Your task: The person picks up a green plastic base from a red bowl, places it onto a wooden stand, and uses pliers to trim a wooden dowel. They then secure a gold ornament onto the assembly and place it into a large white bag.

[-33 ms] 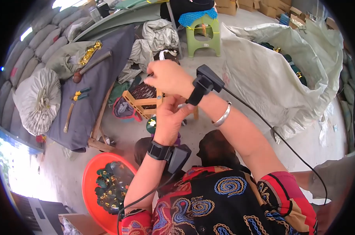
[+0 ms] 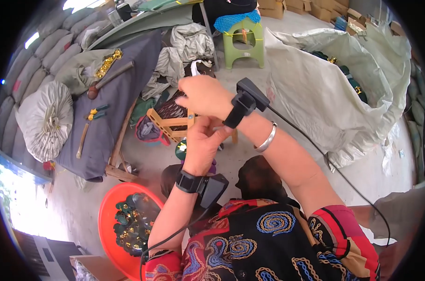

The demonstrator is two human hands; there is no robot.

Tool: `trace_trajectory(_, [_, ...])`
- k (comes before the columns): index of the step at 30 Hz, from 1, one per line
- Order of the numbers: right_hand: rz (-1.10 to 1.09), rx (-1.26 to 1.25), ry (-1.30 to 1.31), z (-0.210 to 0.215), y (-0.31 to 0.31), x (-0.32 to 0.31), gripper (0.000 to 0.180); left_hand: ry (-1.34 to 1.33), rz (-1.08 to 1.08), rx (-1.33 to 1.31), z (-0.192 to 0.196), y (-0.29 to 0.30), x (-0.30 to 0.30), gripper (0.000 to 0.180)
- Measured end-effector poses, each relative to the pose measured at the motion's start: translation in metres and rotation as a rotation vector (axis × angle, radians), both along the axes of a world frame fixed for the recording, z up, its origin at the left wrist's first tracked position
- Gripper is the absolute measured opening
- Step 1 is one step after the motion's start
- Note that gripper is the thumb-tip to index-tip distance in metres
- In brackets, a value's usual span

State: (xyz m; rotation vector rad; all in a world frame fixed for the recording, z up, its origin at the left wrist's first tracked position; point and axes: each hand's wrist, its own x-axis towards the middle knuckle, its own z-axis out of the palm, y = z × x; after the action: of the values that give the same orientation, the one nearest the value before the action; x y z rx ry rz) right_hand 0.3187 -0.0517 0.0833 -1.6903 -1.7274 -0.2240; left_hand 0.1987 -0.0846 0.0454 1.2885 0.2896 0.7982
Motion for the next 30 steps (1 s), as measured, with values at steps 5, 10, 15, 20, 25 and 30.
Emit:
trace_trajectory(5, [-0.13, -0.176, -0.207, 0.004, -0.014, 0.009, 0.022, 0.14, 0.079, 0.181, 0.004, 0.007, -0.019, 0.016])
trace_trajectory(10, [0.451, -0.271, 1.254, 0.04, -0.023, 0.01, 0.029, 0.128, 0.013, 0.1, 0.006, 0.006, -0.024, 0.017])
trace_trajectory(15, [0.724, -0.244, 1.442, 0.052, -0.027, 0.012, 0.03, 0.011, 0.025, 0.098, -0.004, -0.007, -0.017, 0.019])
trace_trajectory(20, [0.811, -0.197, 1.62, 0.055, -0.026, 0.01, 0.029, 0.06, 0.015, 0.085, -0.004, -0.021, -0.015, 0.015])
trace_trajectory(25, [0.753, -0.198, 1.595, 0.047, -0.019, -0.001, 0.026, -0.026, 0.291, 0.431, 0.016, -0.038, -0.02, 0.019])
trace_trajectory(30, [0.571, -0.134, 1.371, 0.034, -0.013, -0.021, 0.026, 0.193, 0.396, 0.606, 0.015, -0.033, -0.015, 0.029])
